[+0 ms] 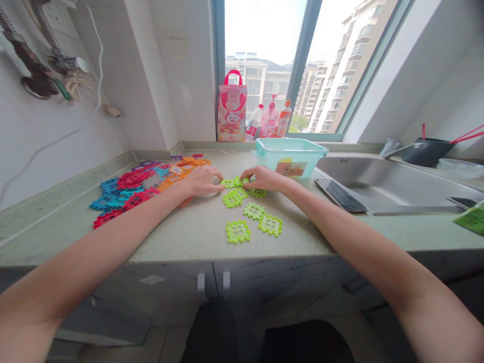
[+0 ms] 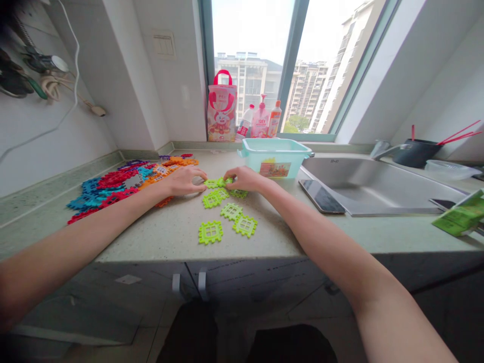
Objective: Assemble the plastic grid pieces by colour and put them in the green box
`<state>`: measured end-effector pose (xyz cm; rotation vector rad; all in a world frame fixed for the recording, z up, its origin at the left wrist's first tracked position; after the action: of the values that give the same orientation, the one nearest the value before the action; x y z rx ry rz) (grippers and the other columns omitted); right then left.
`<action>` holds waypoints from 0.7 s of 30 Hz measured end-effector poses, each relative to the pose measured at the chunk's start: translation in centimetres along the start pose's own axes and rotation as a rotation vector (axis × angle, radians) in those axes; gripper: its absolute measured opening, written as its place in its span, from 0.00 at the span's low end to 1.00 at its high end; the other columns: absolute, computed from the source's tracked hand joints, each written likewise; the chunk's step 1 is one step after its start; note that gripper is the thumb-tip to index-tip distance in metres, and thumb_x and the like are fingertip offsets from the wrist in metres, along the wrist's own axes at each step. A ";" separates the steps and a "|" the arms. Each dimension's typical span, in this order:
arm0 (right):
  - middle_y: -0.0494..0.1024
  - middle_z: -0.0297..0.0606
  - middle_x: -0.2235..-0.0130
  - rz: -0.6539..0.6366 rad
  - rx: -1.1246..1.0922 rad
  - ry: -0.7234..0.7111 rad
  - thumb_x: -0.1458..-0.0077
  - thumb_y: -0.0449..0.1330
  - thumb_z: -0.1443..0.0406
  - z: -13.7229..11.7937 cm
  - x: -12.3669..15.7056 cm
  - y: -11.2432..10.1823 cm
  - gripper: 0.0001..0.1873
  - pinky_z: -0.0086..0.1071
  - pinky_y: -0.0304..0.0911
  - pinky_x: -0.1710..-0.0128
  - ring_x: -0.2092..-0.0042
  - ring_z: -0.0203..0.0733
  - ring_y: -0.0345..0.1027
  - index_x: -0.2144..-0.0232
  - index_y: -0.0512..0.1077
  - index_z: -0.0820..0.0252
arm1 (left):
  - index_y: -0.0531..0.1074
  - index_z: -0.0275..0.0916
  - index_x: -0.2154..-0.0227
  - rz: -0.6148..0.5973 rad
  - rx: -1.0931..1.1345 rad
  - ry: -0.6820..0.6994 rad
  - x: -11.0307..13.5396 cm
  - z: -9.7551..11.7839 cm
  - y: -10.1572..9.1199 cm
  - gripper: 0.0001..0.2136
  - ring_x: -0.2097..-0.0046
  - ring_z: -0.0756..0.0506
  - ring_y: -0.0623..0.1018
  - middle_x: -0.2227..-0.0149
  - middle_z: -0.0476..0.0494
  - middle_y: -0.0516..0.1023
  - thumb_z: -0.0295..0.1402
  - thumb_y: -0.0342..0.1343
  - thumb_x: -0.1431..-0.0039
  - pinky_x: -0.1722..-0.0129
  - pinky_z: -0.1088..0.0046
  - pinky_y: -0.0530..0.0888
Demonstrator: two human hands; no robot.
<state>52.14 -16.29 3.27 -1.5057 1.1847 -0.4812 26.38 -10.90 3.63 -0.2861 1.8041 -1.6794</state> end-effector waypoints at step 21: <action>0.87 0.35 0.61 -0.018 0.081 -0.108 0.49 0.70 0.65 -0.7 0.7 -2.1 0.17 0.30 0.65 0.60 0.63 0.39 0.76 0.55 0.85 0.56 | 0.82 0.42 0.51 -0.060 -0.096 0.027 -0.6 1.2 -0.1 0.19 0.44 0.38 0.78 0.47 0.41 0.83 0.45 0.58 0.40 0.40 0.63 0.71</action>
<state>52.78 -17.48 5.16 -1.4558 1.0559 -0.4494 27.57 -11.56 4.00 -0.3637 1.9170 -1.6473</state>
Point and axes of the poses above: each hand's wrist, its own x-axis away from the middle knuckle, its own y-axis out of the palm, z = x × y, the point moved 2 cm from there along -x, towards the middle knuckle
